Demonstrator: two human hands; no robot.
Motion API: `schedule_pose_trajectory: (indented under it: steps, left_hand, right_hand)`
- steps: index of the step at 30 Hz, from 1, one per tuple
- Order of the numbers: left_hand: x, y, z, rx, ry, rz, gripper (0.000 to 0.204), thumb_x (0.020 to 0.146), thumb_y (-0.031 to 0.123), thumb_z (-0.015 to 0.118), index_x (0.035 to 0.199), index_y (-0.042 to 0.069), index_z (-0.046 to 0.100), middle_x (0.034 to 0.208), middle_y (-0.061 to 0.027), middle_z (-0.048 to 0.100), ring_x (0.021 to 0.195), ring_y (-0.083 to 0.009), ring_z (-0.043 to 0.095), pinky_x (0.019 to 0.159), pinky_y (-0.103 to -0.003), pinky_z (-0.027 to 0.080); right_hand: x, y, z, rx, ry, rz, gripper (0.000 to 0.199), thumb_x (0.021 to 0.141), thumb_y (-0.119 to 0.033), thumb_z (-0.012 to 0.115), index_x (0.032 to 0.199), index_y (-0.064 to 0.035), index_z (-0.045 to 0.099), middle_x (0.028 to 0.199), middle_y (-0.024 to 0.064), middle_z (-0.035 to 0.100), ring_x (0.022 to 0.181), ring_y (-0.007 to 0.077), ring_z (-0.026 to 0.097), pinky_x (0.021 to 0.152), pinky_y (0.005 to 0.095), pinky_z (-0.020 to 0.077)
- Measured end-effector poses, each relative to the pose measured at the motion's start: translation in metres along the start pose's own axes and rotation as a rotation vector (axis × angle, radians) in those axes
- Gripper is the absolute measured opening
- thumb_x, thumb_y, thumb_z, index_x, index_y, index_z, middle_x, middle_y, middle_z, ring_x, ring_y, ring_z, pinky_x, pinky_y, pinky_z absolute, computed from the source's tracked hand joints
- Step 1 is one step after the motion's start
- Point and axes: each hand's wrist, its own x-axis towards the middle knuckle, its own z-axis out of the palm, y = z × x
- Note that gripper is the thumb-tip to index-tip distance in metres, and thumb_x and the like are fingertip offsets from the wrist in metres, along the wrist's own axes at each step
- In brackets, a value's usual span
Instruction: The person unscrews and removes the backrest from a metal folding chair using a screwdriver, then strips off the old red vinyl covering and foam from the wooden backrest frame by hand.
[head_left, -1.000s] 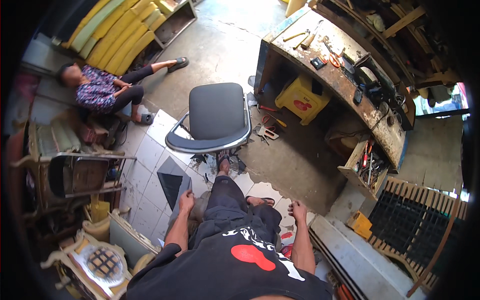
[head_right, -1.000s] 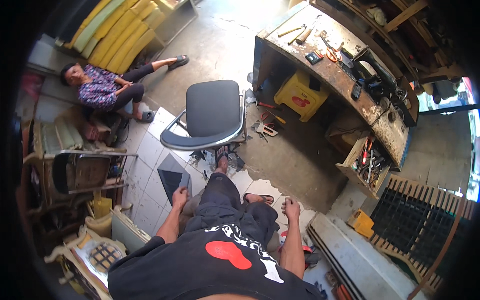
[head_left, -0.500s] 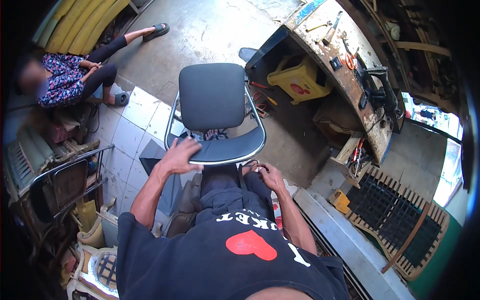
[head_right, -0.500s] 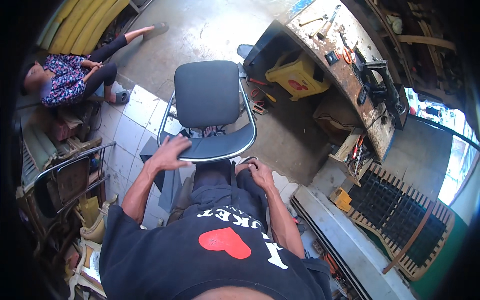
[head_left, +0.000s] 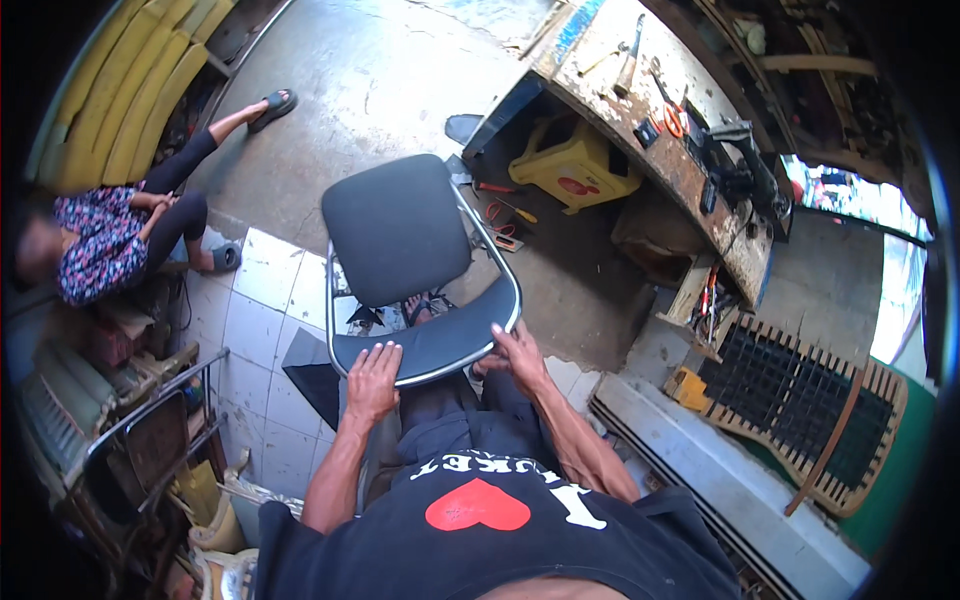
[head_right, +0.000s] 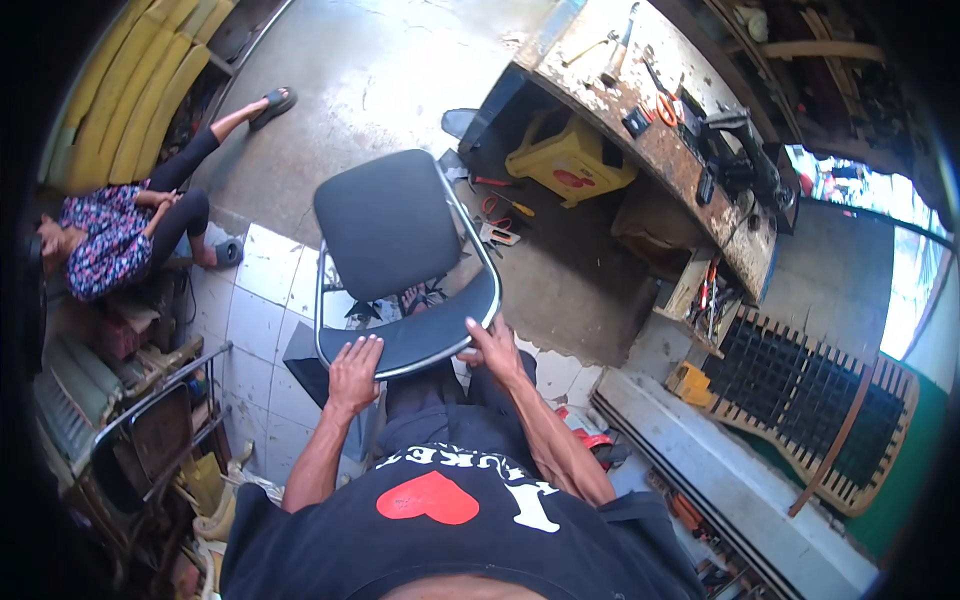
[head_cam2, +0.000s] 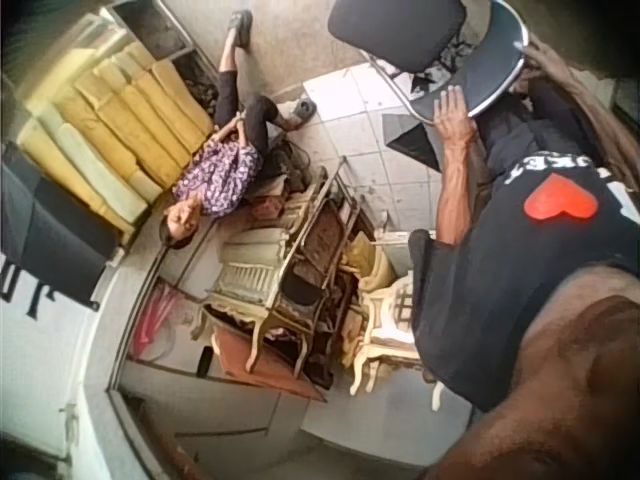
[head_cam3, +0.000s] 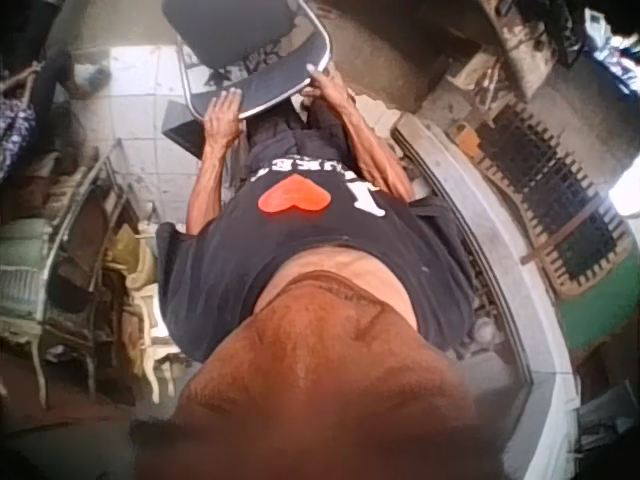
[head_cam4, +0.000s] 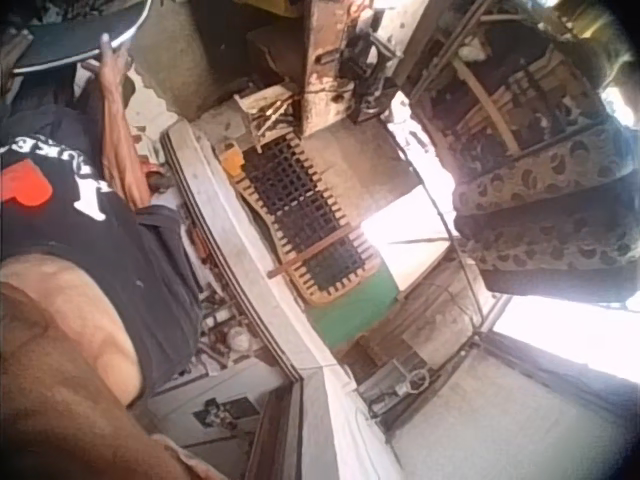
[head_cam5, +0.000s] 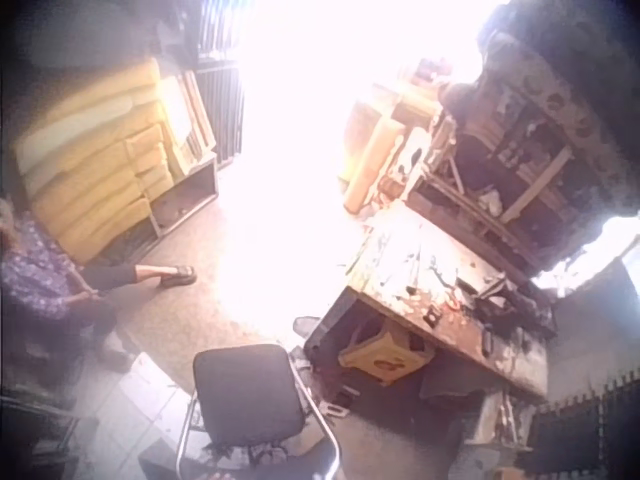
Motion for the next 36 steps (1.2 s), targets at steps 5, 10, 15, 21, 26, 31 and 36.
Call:
schedule_pose_trajectory:
  steps: [5, 10, 15, 21, 26, 31, 36]
  left_hand:
    - [0.024, 0.021, 0.01, -0.175, 0.276, -0.273, 0.072, 0.072, 0.0, 0.068, 0.143, 0.002, 0.055, 0.139, -0.0211, 0.062, 0.129, -0.0392, 0.059, 0.11, -0.049, 0.046]
    - [0.106, 0.011, -0.022, -0.229, 0.439, -0.46, 0.058, 0.077, 0.006, 0.068, 0.134, 0.002, 0.062, 0.127, -0.0213, 0.069, 0.115, -0.039, 0.067, 0.098, -0.046, 0.053]
    - [0.143, 0.015, -0.053, -0.198, 0.486, -0.508, 0.052, 0.075, 0.009, 0.072, 0.127, 0.004, 0.067, 0.119, -0.0196, 0.072, 0.108, -0.0378, 0.07, 0.094, -0.044, 0.056]
    - [0.14, 0.005, -0.031, -0.108, 0.621, -0.436, 0.05, 0.07, 0.007, 0.076, 0.12, 0.002, 0.071, 0.117, -0.0188, 0.074, 0.106, -0.0378, 0.072, 0.092, -0.041, 0.057]
    - [0.108, -0.008, -0.001, 0.138, 0.814, -0.338, 0.046, 0.068, 0.006, 0.079, 0.113, 0.0, 0.072, 0.106, -0.0188, 0.076, 0.095, -0.0323, 0.076, 0.091, -0.039, 0.057]
    - [0.12, -0.018, 0.023, 0.163, 1.087, -0.428, 0.038, 0.07, 0.004, 0.082, 0.106, -0.002, 0.071, 0.092, -0.0124, 0.075, 0.082, -0.0191, 0.071, 0.079, -0.03, 0.053]
    - [0.149, 0.005, 0.006, 0.091, 1.073, -0.352, 0.026, 0.077, -0.002, 0.08, 0.1, -0.005, 0.071, 0.086, -0.0076, 0.074, 0.081, -0.0115, 0.066, 0.078, -0.028, 0.052]
  right_hand:
    - [0.055, -0.1, 0.034, -0.277, -0.161, -0.217, 0.085, 0.099, -0.043, 0.066, 0.161, -0.0038, 0.024, 0.148, 0.0261, 0.047, 0.124, 0.0319, 0.061, 0.09, 0.0399, 0.0614]
    - [0.128, -0.116, 0.044, -0.338, -0.177, -0.425, 0.066, 0.099, -0.038, 0.065, 0.152, -0.0048, 0.044, 0.139, 0.0175, 0.063, 0.105, 0.0264, 0.072, 0.081, 0.0374, 0.0604]
    - [0.245, -0.009, -0.05, -0.595, -0.053, -0.092, 0.05, 0.096, -0.042, 0.063, 0.131, -0.0059, 0.066, 0.108, 0.0159, 0.075, 0.096, 0.024, 0.073, 0.087, 0.0375, 0.055]
    - [0.462, 0.172, -0.24, -1.17, 0.076, 0.246, 0.039, 0.092, -0.02, 0.054, 0.122, -0.0009, 0.072, 0.098, 0.0217, 0.076, 0.073, 0.028, 0.077, 0.068, 0.0383, 0.0632]
    - [0.626, 0.227, -0.31, -1.25, 0.482, -0.278, 0.031, 0.09, -0.02, 0.055, 0.106, -0.0018, 0.074, 0.117, 0.0287, 0.07, 0.117, 0.0391, 0.067, 0.099, 0.0466, 0.0541]
    - [0.784, 0.239, -0.391, -1.526, 0.395, -0.098, 0.048, 0.09, -0.027, 0.061, 0.136, -0.0126, 0.06, 0.13, 0.0263, 0.064, 0.12, 0.0411, 0.064, 0.103, 0.0482, 0.0506]
    - [0.804, 0.31, -0.39, -1.823, 0.728, -0.647, 0.044, 0.096, -0.022, 0.059, 0.136, -0.004, 0.056, 0.123, 0.0218, 0.066, 0.11, 0.0356, 0.068, 0.096, 0.049, 0.0538]
